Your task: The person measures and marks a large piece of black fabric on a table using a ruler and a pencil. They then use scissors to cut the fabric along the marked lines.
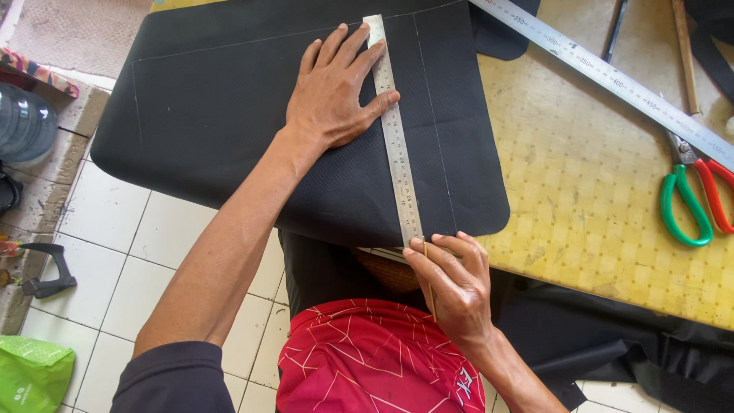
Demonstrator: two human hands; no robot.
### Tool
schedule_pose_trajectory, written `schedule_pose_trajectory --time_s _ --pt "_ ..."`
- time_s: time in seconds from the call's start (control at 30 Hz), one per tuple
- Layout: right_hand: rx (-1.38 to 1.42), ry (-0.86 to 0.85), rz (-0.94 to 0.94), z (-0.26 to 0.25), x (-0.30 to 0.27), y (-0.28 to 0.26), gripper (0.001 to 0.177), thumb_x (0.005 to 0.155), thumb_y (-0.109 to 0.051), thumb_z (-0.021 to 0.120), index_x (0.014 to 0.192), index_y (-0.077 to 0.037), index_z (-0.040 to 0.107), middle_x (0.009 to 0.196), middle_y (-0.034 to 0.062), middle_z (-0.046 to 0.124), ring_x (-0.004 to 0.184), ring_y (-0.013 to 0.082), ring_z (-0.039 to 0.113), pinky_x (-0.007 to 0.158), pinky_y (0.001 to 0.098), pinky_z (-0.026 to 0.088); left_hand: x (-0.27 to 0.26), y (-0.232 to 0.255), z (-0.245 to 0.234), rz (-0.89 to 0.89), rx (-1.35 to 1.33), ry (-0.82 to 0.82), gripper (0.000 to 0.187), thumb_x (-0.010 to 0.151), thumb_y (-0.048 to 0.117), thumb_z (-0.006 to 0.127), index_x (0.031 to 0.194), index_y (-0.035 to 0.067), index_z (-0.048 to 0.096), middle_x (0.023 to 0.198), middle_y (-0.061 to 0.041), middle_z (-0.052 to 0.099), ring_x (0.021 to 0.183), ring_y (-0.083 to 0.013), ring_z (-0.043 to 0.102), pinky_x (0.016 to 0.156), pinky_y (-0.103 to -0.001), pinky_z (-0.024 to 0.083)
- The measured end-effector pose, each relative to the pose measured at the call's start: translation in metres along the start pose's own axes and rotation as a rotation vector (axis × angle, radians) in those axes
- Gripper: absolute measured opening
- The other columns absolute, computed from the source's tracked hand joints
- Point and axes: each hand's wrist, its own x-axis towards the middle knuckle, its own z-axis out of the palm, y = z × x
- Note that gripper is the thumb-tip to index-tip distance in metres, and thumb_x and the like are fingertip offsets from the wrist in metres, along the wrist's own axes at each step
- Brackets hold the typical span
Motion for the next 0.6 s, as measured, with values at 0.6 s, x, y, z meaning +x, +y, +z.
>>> schedule_pose_trajectory --time_s 0.6 --pt "-0.004 0.035 0.016 0.0061 -0.0038 0.0038 0.014 0.093 -0.009 0.080 0.107 -0.013 0.079 0.115 0.0020 0.079 0.110 0.0239 0.066 0.104 0.0470 0.048 -0.0006 0.0017 -0.0025 -0.018 -0.033 0.013 0.066 0.105 0.058 0.055 0.152 0.011 0.055 0.160 -0.013 0.048 0.152 -0.0359 0.035 0.122 -0.058 0.025"
